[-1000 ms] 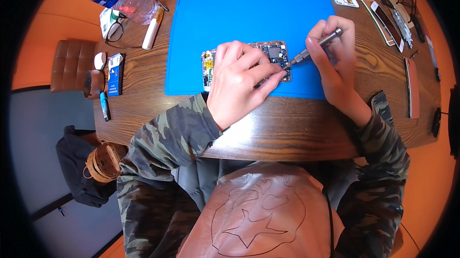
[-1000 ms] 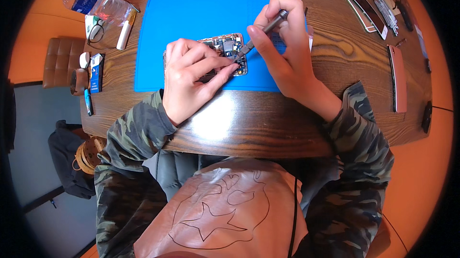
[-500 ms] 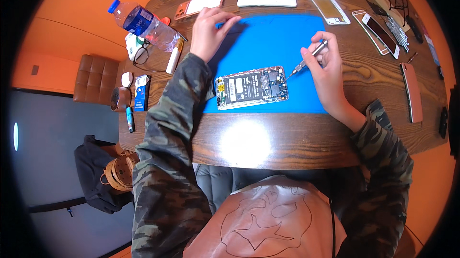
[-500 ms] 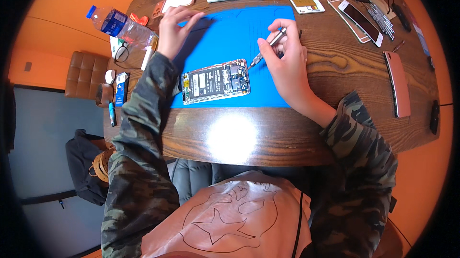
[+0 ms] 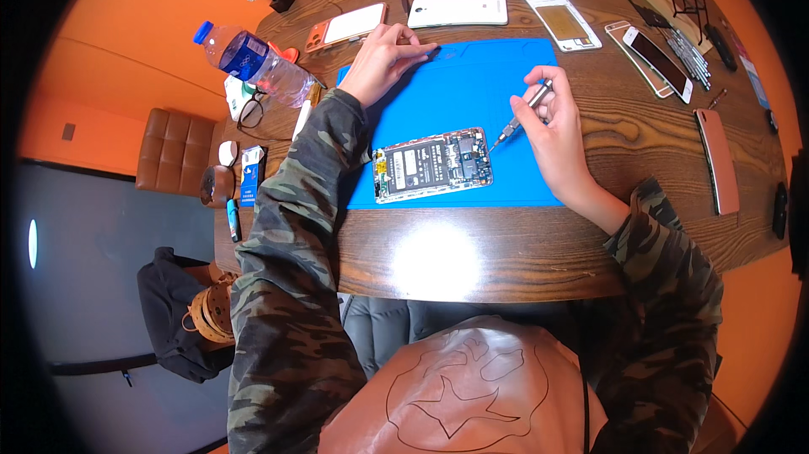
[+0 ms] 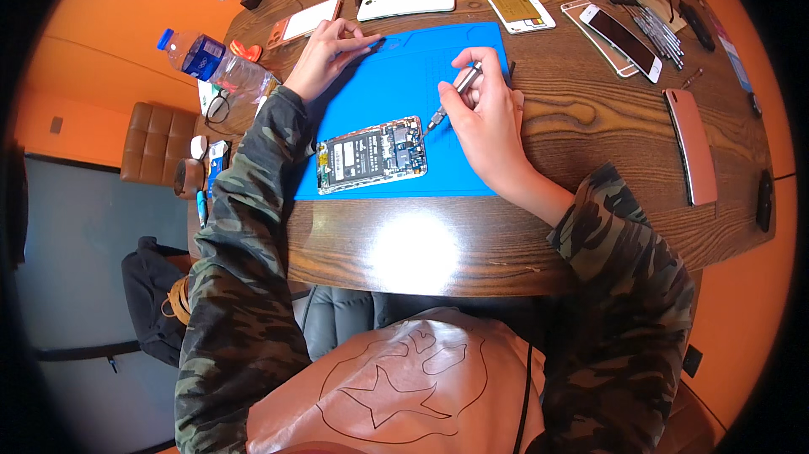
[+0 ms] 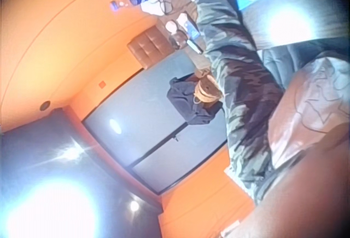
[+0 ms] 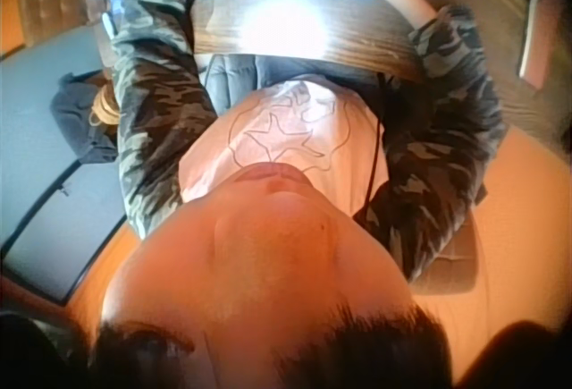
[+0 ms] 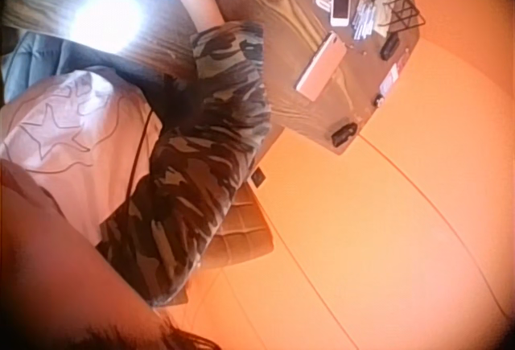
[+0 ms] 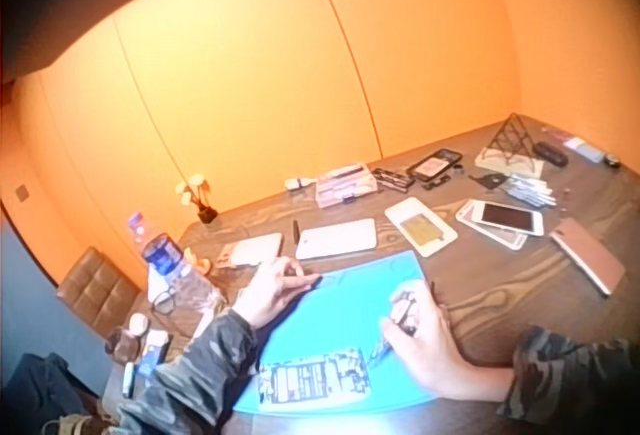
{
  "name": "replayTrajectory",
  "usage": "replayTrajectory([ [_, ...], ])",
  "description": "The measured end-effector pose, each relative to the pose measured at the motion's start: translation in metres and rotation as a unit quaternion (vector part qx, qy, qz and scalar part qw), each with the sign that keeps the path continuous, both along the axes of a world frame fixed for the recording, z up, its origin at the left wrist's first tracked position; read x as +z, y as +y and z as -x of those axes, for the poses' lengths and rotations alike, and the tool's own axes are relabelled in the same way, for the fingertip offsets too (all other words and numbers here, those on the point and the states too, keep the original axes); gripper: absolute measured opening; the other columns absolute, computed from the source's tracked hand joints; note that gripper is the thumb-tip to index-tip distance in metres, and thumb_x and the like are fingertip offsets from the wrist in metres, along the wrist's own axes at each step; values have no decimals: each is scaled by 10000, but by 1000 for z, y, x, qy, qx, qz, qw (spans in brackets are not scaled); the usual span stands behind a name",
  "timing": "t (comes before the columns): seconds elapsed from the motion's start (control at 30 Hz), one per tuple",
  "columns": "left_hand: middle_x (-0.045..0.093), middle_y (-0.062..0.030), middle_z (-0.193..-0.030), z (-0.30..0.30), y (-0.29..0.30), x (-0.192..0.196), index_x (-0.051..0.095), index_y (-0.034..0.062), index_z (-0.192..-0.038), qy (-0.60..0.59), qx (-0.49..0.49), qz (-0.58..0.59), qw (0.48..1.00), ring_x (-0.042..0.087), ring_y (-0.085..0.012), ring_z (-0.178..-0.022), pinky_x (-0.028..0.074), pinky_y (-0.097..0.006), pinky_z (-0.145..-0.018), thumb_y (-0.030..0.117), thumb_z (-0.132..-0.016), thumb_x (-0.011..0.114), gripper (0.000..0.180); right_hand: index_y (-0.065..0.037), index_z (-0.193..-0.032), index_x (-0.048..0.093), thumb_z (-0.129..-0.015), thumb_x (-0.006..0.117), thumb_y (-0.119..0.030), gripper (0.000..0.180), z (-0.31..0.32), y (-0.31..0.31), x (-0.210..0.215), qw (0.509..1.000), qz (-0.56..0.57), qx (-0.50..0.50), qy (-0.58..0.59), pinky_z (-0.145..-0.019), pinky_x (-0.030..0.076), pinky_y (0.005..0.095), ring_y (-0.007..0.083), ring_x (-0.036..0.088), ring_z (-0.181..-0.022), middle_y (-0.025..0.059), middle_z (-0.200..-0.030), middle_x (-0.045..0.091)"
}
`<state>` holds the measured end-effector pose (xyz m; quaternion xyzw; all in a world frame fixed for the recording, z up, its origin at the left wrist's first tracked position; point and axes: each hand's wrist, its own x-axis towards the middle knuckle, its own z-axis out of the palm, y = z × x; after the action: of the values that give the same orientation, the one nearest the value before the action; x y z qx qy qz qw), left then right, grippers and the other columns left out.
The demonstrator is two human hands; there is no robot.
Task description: The person uses a screwdriver to remove screws from a disassembled smartphone motherboard placed on a blue mat. They repeatedly unscrew fasteners, reposition the board, and continue removing screws across the surface.
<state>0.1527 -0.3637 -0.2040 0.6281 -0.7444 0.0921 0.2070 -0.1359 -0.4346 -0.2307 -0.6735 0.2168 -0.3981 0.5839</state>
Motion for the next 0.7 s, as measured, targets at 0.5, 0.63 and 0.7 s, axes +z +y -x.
replayTrajectory([
  [0.5, 594, -168, -1214, 130, 88, 9, 476, 25, -1408, 90, -18, -72, 993, 544, -317, -1124, 406, -402, -987, 366, -785, 758, 764, -50, -1140, 461, -918, 613, -13, 272, -1, -4, 8, 992, -123, 8, -13, -530, 340, 197, 13, 452, -648, -7, -780, 532],
  [0.63, 588, -181, -1211, 134, 95, 5, 454, 27, -1427, 86, 8, -65, 994, 552, -321, -1110, 400, -410, -985, 395, -754, 775, 831, -55, -1151, 456, -921, 617, -14, 284, 1, -2, 10, 993, -116, 6, -9, -542, 347, 177, 6, 466, -662, -13, -778, 531],
  [0.7, 586, -181, -1227, 134, 102, 5, 460, 21, -1417, 68, 30, -47, 996, 553, -323, -1122, 406, -414, -980, 378, -752, 782, 821, -56, -1157, 453, -923, 616, -12, 289, 3, -1, 10, 995, -99, 6, 0, -552, 351, 167, 5, 474, -672, -16, -783, 531],
])
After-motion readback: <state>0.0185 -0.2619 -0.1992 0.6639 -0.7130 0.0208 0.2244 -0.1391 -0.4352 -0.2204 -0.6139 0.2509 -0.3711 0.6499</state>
